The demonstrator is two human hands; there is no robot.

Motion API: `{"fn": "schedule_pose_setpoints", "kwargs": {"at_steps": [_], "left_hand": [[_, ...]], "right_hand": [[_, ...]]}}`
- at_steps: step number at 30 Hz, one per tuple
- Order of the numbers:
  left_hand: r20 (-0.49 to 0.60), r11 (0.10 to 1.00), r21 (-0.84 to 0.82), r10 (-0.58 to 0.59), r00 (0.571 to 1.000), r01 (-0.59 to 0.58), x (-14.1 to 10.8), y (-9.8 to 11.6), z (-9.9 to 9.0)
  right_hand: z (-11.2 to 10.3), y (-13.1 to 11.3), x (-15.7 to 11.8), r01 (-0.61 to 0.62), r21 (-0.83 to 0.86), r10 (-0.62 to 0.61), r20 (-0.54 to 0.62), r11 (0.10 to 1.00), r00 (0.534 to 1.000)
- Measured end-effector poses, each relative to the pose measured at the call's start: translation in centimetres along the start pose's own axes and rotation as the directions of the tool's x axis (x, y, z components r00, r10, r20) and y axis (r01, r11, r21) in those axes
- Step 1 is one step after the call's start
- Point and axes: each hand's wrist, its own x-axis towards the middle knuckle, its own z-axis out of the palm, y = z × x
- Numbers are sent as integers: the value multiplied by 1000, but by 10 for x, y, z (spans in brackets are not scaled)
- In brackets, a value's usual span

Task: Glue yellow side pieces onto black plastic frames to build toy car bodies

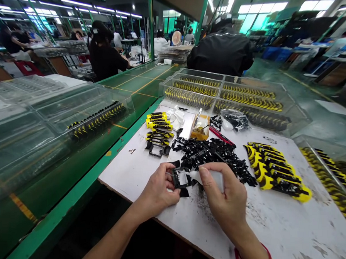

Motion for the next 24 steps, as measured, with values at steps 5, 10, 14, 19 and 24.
{"fn": "schedule_pose_setpoints", "kwargs": {"at_steps": [5, 10, 14, 19, 24], "left_hand": [[8, 999, 24, 30, 1000, -31, 0, 1, -1], [4, 999, 27, 46, 999, -46, 0, -2, -1], [11, 999, 13, 38, 999, -38, 0, -3, 0], [14, 999, 15, 32, 999, -32, -1, -1, -1], [29, 999, 16, 32, 999, -32, -1, 1, -2]], "right_hand": [[2, -1, 1, 40, -30, -40, 1, 999, 999], [2, -1, 1, 36, -39, -35, 15, 999, 999], [4, -1, 0, 23, -46, -22, 26, 999, 999], [5, -1, 1, 24, -49, -23, 23, 999, 999], [3, -2, 1, 39, -48, -37, 56, 998, 998]]}}
